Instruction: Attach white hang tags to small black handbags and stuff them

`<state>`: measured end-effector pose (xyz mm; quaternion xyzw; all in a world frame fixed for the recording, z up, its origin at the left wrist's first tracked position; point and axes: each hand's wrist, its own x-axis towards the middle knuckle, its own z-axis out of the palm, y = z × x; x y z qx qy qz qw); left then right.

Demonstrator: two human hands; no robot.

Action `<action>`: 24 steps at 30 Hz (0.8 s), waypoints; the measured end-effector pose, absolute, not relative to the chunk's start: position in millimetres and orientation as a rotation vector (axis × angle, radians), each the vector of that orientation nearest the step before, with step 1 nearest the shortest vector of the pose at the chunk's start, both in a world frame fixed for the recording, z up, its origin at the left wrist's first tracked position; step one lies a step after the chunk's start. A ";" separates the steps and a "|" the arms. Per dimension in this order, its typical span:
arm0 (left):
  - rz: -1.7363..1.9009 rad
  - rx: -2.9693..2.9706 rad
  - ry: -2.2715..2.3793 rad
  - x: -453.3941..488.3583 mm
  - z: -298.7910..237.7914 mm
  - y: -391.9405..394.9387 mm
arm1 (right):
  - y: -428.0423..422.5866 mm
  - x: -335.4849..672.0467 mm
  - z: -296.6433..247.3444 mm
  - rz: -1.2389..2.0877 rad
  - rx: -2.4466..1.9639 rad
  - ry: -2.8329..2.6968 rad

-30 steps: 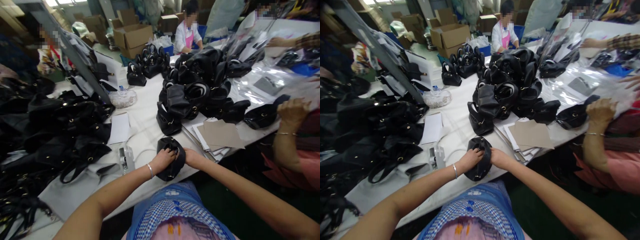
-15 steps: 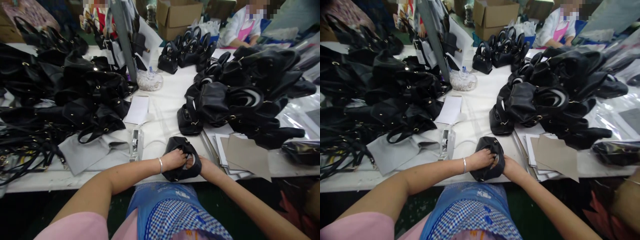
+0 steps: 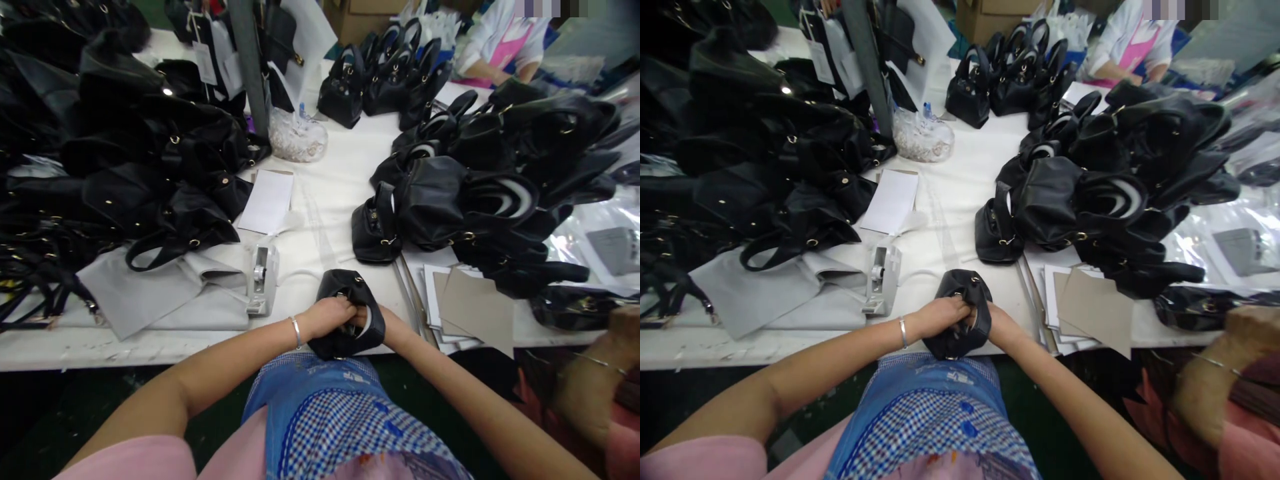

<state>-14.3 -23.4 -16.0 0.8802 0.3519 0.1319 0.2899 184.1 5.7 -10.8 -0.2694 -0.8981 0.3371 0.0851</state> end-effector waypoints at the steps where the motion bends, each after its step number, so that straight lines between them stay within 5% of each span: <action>1: 0.410 2.272 0.960 -18.9 -14.1 -27.1 | 2.5 182.7 -9.7 0.957 -0.799 -2.702; 16: 0.707 1.626 1.756 -17.3 16.3 -62.2 | -49.1 202.3 1.9 0.655 -1.584 -1.926; 24: 0.336 1.849 1.898 -12.2 16.8 -70.4 | -56.3 216.6 -6.2 1.249 -1.327 -1.948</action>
